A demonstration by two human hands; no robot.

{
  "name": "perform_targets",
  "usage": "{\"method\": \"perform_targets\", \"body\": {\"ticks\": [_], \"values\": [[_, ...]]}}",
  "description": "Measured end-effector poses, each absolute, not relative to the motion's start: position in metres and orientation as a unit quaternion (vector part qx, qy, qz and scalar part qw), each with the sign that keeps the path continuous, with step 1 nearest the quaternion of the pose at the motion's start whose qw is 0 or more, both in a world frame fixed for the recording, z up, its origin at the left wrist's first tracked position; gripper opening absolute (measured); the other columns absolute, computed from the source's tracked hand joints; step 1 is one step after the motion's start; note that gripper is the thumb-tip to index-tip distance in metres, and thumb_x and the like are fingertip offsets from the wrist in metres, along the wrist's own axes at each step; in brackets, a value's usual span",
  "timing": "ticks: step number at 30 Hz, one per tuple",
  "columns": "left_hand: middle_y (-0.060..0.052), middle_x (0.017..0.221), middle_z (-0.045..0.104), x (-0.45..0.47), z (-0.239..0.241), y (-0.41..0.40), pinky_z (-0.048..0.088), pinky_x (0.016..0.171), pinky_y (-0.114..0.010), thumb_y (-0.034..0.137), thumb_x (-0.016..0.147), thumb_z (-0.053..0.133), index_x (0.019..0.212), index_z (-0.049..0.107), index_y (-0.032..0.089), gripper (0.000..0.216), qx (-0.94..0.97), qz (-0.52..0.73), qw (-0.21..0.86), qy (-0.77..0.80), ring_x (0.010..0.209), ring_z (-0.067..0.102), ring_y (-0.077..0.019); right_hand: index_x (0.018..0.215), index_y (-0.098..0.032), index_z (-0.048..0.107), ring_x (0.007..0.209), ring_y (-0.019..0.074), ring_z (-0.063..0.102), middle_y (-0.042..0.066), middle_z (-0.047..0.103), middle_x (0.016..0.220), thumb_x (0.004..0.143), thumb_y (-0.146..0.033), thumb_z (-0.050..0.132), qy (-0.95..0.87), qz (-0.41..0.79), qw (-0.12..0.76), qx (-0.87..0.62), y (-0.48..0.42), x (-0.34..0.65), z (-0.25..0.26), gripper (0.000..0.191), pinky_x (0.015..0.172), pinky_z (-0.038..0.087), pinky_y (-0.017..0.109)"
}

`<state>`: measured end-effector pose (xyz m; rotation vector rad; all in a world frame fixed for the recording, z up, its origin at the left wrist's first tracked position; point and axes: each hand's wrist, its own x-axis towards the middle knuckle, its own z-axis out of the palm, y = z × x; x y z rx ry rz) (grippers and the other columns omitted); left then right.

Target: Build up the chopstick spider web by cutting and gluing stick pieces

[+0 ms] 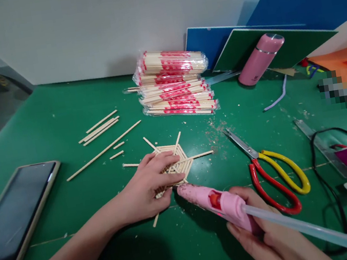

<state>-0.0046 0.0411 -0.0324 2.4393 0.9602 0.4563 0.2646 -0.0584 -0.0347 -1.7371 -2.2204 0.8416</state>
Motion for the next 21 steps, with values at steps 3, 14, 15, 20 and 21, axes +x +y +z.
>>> {"method": "perform_targets", "body": {"ticks": [3, 14, 15, 20, 21], "values": [[-0.004, 0.123, 0.048, -0.005, -0.032, 0.041, 0.018, 0.098, -0.046, 0.009, 0.064, 0.050, 0.097, 0.062, 0.027, 0.040, 0.890, 0.170, 0.238, 0.350, 0.118, 0.037, -0.0240, 0.123, -0.027, 0.034, 0.099, 0.0218, 0.055, 0.007, 0.051, 0.117, 0.080, -0.031, 0.048, -0.760, 0.283, 0.099, -0.577, -0.056, 0.262, -0.033, 0.046, 0.079, 0.050, 0.026], [-0.003, 0.123, 0.048, -0.004, -0.034, 0.041, 0.015, 0.099, -0.045, 0.009, 0.064, 0.048, 0.098, 0.061, 0.028, 0.042, 0.890, 0.171, 0.235, 0.350, 0.118, 0.037, -0.0228, 0.092, -0.029, 0.064, 0.079, 0.0258, 0.062, 0.002, 0.067, 0.083, 0.064, -0.024, 0.064, -0.671, 0.350, 0.196, -0.624, -0.053, 0.273, -0.034, 0.029, 0.067, 0.054, 0.032], [-0.003, 0.123, 0.047, -0.005, -0.034, 0.041, 0.015, 0.099, -0.046, 0.009, 0.064, 0.048, 0.099, 0.061, 0.028, 0.042, 0.890, 0.170, 0.236, 0.350, 0.118, 0.037, -0.0228, 0.088, -0.029, 0.065, 0.078, 0.0262, 0.063, 0.002, 0.067, 0.081, 0.063, -0.023, 0.064, -0.668, 0.349, 0.196, -0.627, -0.054, 0.277, -0.035, 0.026, 0.066, 0.054, 0.033], [-0.003, 0.124, 0.047, -0.004, -0.035, 0.041, 0.015, 0.099, -0.047, 0.008, 0.063, 0.048, 0.100, 0.060, 0.029, 0.044, 0.888, 0.170, 0.239, 0.353, 0.118, 0.037, -0.0236, 0.089, -0.027, 0.066, 0.078, 0.0264, 0.062, 0.002, 0.067, 0.081, 0.062, -0.024, 0.065, -0.664, 0.346, 0.185, -0.637, -0.054, 0.282, -0.037, 0.027, 0.068, 0.054, 0.033], [-0.003, 0.124, 0.047, -0.004, -0.036, 0.041, 0.015, 0.099, -0.047, 0.008, 0.064, 0.048, 0.100, 0.060, 0.029, 0.044, 0.888, 0.171, 0.238, 0.353, 0.118, 0.037, -0.0234, 0.091, -0.027, 0.065, 0.077, 0.0257, 0.063, 0.002, 0.067, 0.080, 0.063, -0.025, 0.065, -0.666, 0.347, 0.180, -0.635, -0.054, 0.281, -0.037, 0.029, 0.068, 0.054, 0.032]]}}
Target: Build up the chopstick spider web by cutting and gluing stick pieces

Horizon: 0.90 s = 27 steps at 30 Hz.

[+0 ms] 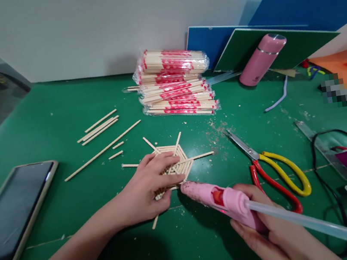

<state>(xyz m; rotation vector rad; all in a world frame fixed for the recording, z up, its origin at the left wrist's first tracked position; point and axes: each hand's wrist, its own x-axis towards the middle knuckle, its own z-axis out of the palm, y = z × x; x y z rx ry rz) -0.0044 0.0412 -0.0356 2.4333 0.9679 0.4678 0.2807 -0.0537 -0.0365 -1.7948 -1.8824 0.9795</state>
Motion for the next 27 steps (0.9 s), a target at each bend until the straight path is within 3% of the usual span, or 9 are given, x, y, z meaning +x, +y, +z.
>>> {"method": "perform_targets", "body": {"ticks": [12, 17, 22, 27], "values": [[-0.004, 0.124, 0.048, -0.005, -0.035, 0.041, 0.017, 0.098, -0.047, 0.008, 0.064, 0.048, 0.098, 0.061, 0.028, 0.042, 0.889, 0.176, 0.237, 0.351, 0.117, 0.037, -0.0233, 0.102, -0.029, 0.061, 0.086, 0.0267, 0.060, 0.001, 0.065, 0.095, 0.063, -0.029, 0.066, -0.667, 0.301, 0.173, -0.659, -0.058, 0.284, -0.022, 0.040, 0.068, 0.053, 0.032], [-0.003, 0.124, 0.047, -0.005, -0.034, 0.041, 0.017, 0.098, -0.048, 0.011, 0.067, 0.049, 0.100, 0.061, 0.029, 0.039, 0.888, 0.171, 0.235, 0.357, 0.117, 0.038, -0.0240, 0.089, -0.030, 0.064, 0.066, 0.0215, 0.057, 0.002, 0.058, 0.071, 0.069, -0.036, 0.061, -0.608, 0.269, 0.223, -0.713, -0.063, 0.278, -0.010, 0.021, 0.058, 0.052, 0.031], [-0.005, 0.122, 0.049, -0.002, -0.034, 0.040, 0.019, 0.096, -0.048, 0.025, 0.074, 0.052, 0.097, 0.061, 0.028, 0.025, 0.894, 0.167, 0.210, 0.358, 0.116, 0.038, -0.0259, 0.095, -0.025, 0.062, 0.047, 0.0139, 0.045, -0.001, 0.046, 0.055, 0.074, -0.039, 0.053, -0.546, 0.436, 0.296, -0.652, -0.052, 0.281, -0.018, 0.026, 0.039, 0.041, 0.024], [-0.007, 0.123, 0.049, -0.001, -0.030, 0.041, 0.019, 0.094, -0.049, 0.028, 0.079, 0.048, 0.103, 0.056, 0.027, 0.025, 0.911, 0.143, 0.172, 0.348, 0.118, 0.037, -0.0270, 0.102, -0.019, 0.055, 0.050, 0.0115, 0.040, -0.002, 0.044, 0.057, 0.077, -0.040, 0.051, -0.468, 0.483, 0.371, -0.640, -0.050, 0.280, -0.018, 0.033, 0.043, 0.034, 0.022]]}}
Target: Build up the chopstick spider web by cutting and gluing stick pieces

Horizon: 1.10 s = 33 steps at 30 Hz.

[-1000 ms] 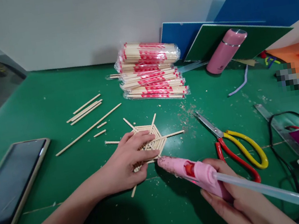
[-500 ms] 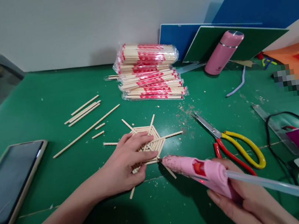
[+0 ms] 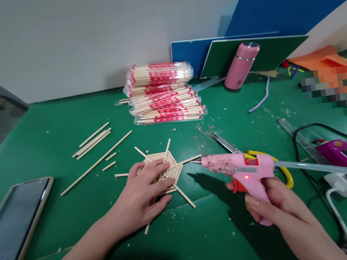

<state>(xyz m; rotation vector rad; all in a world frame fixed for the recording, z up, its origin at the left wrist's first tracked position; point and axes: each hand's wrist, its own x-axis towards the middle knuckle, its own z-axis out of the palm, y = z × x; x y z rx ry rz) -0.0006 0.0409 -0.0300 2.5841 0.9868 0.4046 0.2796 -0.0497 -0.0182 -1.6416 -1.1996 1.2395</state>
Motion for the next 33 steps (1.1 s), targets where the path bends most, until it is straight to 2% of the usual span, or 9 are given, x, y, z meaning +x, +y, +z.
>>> {"method": "perform_targets", "body": {"ticks": [4, 6, 10, 13, 16, 19, 26, 31, 33], "values": [[-0.008, 0.124, 0.049, 0.000, -0.024, 0.042, 0.017, 0.093, -0.049, 0.025, 0.078, 0.047, 0.123, 0.038, 0.024, 0.046, 0.915, 0.128, 0.164, 0.345, 0.118, 0.037, -0.0262, 0.101, -0.018, 0.052, 0.052, 0.0109, 0.040, -0.002, 0.045, 0.060, 0.077, -0.040, 0.052, -0.441, 0.506, 0.382, -0.635, -0.051, 0.275, -0.014, 0.033, 0.044, 0.032, 0.021], [-0.009, 0.125, 0.048, 0.002, -0.020, 0.041, 0.018, 0.092, -0.050, 0.026, 0.076, 0.050, 0.123, 0.037, 0.024, 0.048, 0.912, 0.140, 0.156, 0.353, 0.119, 0.035, -0.0272, 0.100, -0.019, 0.051, 0.052, 0.0104, 0.039, -0.003, 0.044, 0.059, 0.078, -0.039, 0.051, -0.432, 0.527, 0.388, -0.621, -0.051, 0.271, -0.011, 0.029, 0.045, 0.032, 0.021], [-0.008, 0.109, 0.056, 0.011, -0.010, 0.034, 0.028, 0.088, -0.047, 0.027, 0.075, 0.053, 0.095, 0.057, 0.021, 0.021, 0.858, 0.248, 0.172, 0.416, 0.109, 0.043, -0.0263, 0.103, -0.021, 0.050, 0.051, 0.0091, 0.036, -0.004, 0.040, 0.057, 0.081, -0.037, 0.049, -0.419, 0.574, 0.393, -0.583, -0.052, 0.262, -0.005, 0.027, 0.045, 0.031, 0.021], [-0.005, 0.088, 0.059, 0.021, -0.002, 0.028, 0.039, 0.080, -0.039, 0.024, 0.077, 0.051, 0.077, 0.059, 0.019, 0.010, 0.774, 0.326, 0.290, 0.458, 0.090, 0.053, -0.0196, 0.106, -0.022, 0.050, 0.050, 0.0083, 0.035, -0.005, 0.039, 0.057, 0.082, -0.037, 0.048, -0.421, 0.595, 0.397, -0.558, -0.054, 0.257, -0.001, 0.028, 0.045, 0.032, 0.020], [-0.003, 0.076, 0.059, 0.028, 0.006, 0.023, 0.044, 0.069, -0.032, 0.026, 0.077, 0.052, 0.074, 0.060, 0.019, 0.011, 0.692, 0.348, 0.414, 0.478, 0.075, 0.055, -0.0157, 0.104, -0.022, 0.052, 0.050, 0.0079, 0.037, -0.003, 0.043, 0.061, 0.081, -0.037, 0.049, -0.423, 0.609, 0.388, -0.548, -0.057, 0.257, 0.000, 0.027, 0.045, 0.033, 0.019], [-0.002, 0.074, 0.059, 0.031, 0.011, 0.020, 0.044, 0.066, -0.029, 0.028, 0.076, 0.054, 0.074, 0.061, 0.018, 0.012, 0.641, 0.365, 0.454, 0.499, 0.071, 0.055, -0.0147, 0.103, -0.021, 0.054, 0.051, 0.0086, 0.039, -0.002, 0.046, 0.061, 0.079, -0.038, 0.052, -0.424, 0.616, 0.382, -0.544, -0.061, 0.257, -0.001, 0.029, 0.044, 0.035, 0.020], [-0.002, 0.076, 0.058, 0.031, 0.015, 0.020, 0.044, 0.068, -0.028, 0.021, 0.071, 0.056, 0.072, 0.063, 0.018, 0.007, 0.654, 0.407, 0.413, 0.486, 0.074, 0.056, -0.0141, 0.106, -0.025, 0.054, 0.052, 0.0088, 0.039, 0.002, 0.053, 0.074, 0.077, -0.039, 0.054, -0.409, 0.604, 0.393, -0.560, -0.064, 0.251, -0.001, 0.032, 0.046, 0.036, 0.021], [-0.001, 0.072, 0.057, 0.023, 0.009, 0.027, 0.044, 0.066, -0.028, 0.018, 0.071, 0.053, 0.064, 0.059, 0.018, 0.009, 0.667, 0.403, 0.323, 0.537, 0.071, 0.055, -0.0139, 0.103, -0.026, 0.056, 0.050, 0.0086, 0.038, 0.001, 0.053, 0.069, 0.078, -0.039, 0.052, -0.423, 0.614, 0.392, -0.538, -0.063, 0.250, -0.001, 0.028, 0.045, 0.035, 0.021], [-0.001, 0.073, 0.056, 0.016, 0.007, 0.030, 0.043, 0.066, -0.028, 0.018, 0.071, 0.053, 0.063, 0.057, 0.018, 0.010, 0.670, 0.394, 0.285, 0.562, 0.070, 0.054, -0.0138, 0.104, -0.027, 0.055, 0.051, 0.0085, 0.039, 0.002, 0.055, 0.074, 0.078, -0.039, 0.052, -0.418, 0.606, 0.392, -0.552, -0.063, 0.251, -0.003, 0.029, 0.045, 0.035, 0.021]]}}
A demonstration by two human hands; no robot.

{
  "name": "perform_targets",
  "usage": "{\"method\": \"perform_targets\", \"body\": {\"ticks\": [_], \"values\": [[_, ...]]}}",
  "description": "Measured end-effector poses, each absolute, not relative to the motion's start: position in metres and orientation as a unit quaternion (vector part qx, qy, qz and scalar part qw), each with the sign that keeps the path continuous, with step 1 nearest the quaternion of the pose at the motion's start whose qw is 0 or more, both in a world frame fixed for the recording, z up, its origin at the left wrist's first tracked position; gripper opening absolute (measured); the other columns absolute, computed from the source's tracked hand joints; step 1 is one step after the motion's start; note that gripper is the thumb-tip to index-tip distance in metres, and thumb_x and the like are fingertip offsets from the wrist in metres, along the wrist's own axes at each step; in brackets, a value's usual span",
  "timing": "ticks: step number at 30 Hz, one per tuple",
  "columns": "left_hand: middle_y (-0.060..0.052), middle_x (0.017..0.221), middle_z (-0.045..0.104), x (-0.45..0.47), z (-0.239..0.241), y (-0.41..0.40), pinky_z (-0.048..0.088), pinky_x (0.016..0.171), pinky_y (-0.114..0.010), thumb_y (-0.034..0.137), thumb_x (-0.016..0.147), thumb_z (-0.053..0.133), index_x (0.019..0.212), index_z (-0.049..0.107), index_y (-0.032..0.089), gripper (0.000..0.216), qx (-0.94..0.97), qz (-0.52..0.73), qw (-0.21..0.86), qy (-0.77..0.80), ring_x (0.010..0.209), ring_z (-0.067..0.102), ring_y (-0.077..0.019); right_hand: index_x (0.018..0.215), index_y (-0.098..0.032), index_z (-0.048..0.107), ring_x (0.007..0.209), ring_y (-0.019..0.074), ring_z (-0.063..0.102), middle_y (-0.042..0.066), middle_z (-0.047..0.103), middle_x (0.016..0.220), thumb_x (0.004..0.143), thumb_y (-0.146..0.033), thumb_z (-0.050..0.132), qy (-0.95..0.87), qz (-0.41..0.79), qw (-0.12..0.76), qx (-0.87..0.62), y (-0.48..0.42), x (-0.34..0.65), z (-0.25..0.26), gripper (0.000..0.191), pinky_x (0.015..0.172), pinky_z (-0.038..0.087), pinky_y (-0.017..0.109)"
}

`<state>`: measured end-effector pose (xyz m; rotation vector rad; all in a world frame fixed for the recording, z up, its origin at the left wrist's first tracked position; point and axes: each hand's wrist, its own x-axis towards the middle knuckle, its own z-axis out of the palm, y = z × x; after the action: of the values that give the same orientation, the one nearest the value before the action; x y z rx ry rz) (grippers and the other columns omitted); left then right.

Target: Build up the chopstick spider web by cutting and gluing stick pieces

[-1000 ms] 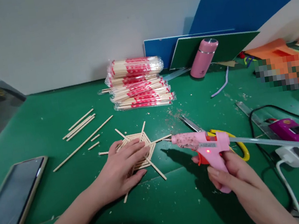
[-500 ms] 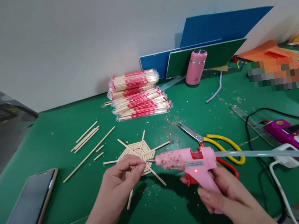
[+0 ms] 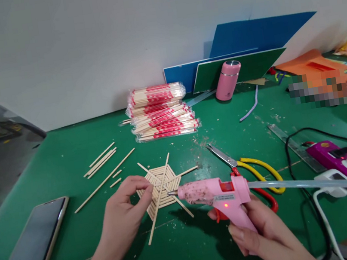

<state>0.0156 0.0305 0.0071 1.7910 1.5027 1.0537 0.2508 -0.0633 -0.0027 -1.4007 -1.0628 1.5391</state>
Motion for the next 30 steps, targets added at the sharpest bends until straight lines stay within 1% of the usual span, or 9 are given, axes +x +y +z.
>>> {"method": "perform_targets", "body": {"ticks": [3, 7, 9, 12, 14, 19, 25, 27, 30], "values": [[0.000, 0.071, 0.055, 0.002, 0.006, 0.033, 0.042, 0.064, -0.028, 0.022, 0.074, 0.052, 0.063, 0.054, 0.018, 0.012, 0.679, 0.380, 0.250, 0.576, 0.068, 0.053, -0.0130, 0.105, -0.026, 0.054, 0.050, 0.0084, 0.039, 0.003, 0.056, 0.076, 0.076, -0.039, 0.054, -0.418, 0.600, 0.391, -0.558, -0.063, 0.253, -0.004, 0.032, 0.043, 0.035, 0.021], [0.001, 0.068, 0.052, -0.009, 0.002, 0.027, 0.041, 0.063, -0.028, 0.026, 0.075, 0.053, 0.054, 0.046, 0.018, 0.023, 0.705, 0.366, 0.221, 0.566, 0.066, 0.051, -0.0127, 0.100, -0.022, 0.055, 0.048, 0.0093, 0.039, -0.001, 0.046, 0.057, 0.078, -0.038, 0.052, -0.410, 0.592, 0.409, -0.560, -0.056, 0.264, 0.000, 0.027, 0.042, 0.033, 0.022], [0.000, 0.071, 0.053, -0.013, -0.002, 0.022, 0.042, 0.067, -0.030, 0.025, 0.076, 0.052, 0.060, 0.050, 0.018, 0.018, 0.727, 0.359, 0.195, 0.552, 0.071, 0.052, -0.0144, 0.101, -0.021, 0.055, 0.046, 0.0095, 0.038, -0.002, 0.044, 0.053, 0.078, -0.038, 0.051, -0.398, 0.565, 0.435, -0.577, -0.047, 0.274, 0.003, 0.028, 0.040, 0.031, 0.022], [-0.004, 0.084, 0.058, -0.017, -0.010, 0.014, 0.041, 0.074, -0.035, 0.022, 0.076, 0.051, 0.082, 0.057, 0.018, 0.009, 0.772, 0.336, 0.132, 0.523, 0.083, 0.053, -0.0181, 0.092, -0.022, 0.056, 0.047, 0.0106, 0.044, -0.001, 0.049, 0.054, 0.071, -0.038, 0.060, -0.407, 0.450, 0.439, -0.663, -0.029, 0.296, 0.001, 0.027, 0.042, 0.035, 0.023], [-0.006, 0.090, 0.059, -0.017, -0.015, 0.009, 0.040, 0.077, -0.037, 0.020, 0.077, 0.051, 0.089, 0.058, 0.018, 0.014, 0.804, 0.308, 0.102, 0.498, 0.089, 0.052, -0.0199, 0.092, -0.023, 0.055, 0.061, 0.0146, 0.055, 0.004, 0.060, 0.073, 0.065, -0.038, 0.064, -0.391, 0.325, 0.428, -0.747, -0.016, 0.312, -0.004, 0.033, 0.052, 0.043, 0.025], [-0.005, 0.098, 0.062, -0.009, -0.020, 0.002, 0.034, 0.083, -0.042, 0.020, 0.080, 0.048, 0.091, 0.060, 0.021, 0.016, 0.858, 0.238, 0.084, 0.448, 0.099, 0.051, -0.0232, 0.090, -0.017, 0.059, 0.062, 0.0180, 0.059, 0.008, 0.062, 0.075, 0.065, -0.042, 0.058, -0.376, 0.253, 0.357, -0.817, 0.012, 0.342, -0.019, 0.035, 0.054, 0.044, 0.029], [-0.006, 0.111, 0.060, 0.002, -0.027, 0.006, 0.029, 0.088, -0.044, 0.020, 0.085, 0.038, 0.102, 0.057, 0.020, 0.025, 0.897, 0.161, 0.064, 0.407, 0.108, 0.048, -0.0246, 0.078, -0.018, 0.062, 0.054, 0.0247, 0.057, 0.007, 0.058, 0.052, 0.064, -0.043, 0.057, -0.411, 0.167, 0.228, -0.866, 0.034, 0.354, -0.019, 0.030, 0.053, 0.040, 0.036], [-0.005, 0.110, 0.061, 0.003, -0.032, 0.007, 0.028, 0.088, -0.044, 0.020, 0.085, 0.039, 0.099, 0.058, 0.021, 0.024, 0.894, 0.161, 0.071, 0.412, 0.107, 0.048, -0.0240, 0.079, -0.016, 0.061, 0.064, 0.0307, 0.057, 0.012, 0.060, 0.061, 0.062, -0.045, 0.058, -0.434, 0.114, 0.208, -0.869, 0.035, 0.350, -0.016, 0.034, 0.057, 0.037, 0.041], [-0.003, 0.108, 0.061, 0.003, -0.039, 0.008, 0.027, 0.088, -0.043, 0.020, 0.084, 0.042, 0.096, 0.059, 0.022, 0.021, 0.885, 0.187, 0.073, 0.420, 0.106, 0.049, -0.0232, 0.096, -0.014, 0.055, 0.086, 0.0333, 0.051, 0.021, 0.056, 0.096, 0.069, -0.048, 0.051, -0.478, 0.051, 0.227, -0.847, 0.027, 0.321, -0.014, 0.043, 0.065, 0.037, 0.044]]}}
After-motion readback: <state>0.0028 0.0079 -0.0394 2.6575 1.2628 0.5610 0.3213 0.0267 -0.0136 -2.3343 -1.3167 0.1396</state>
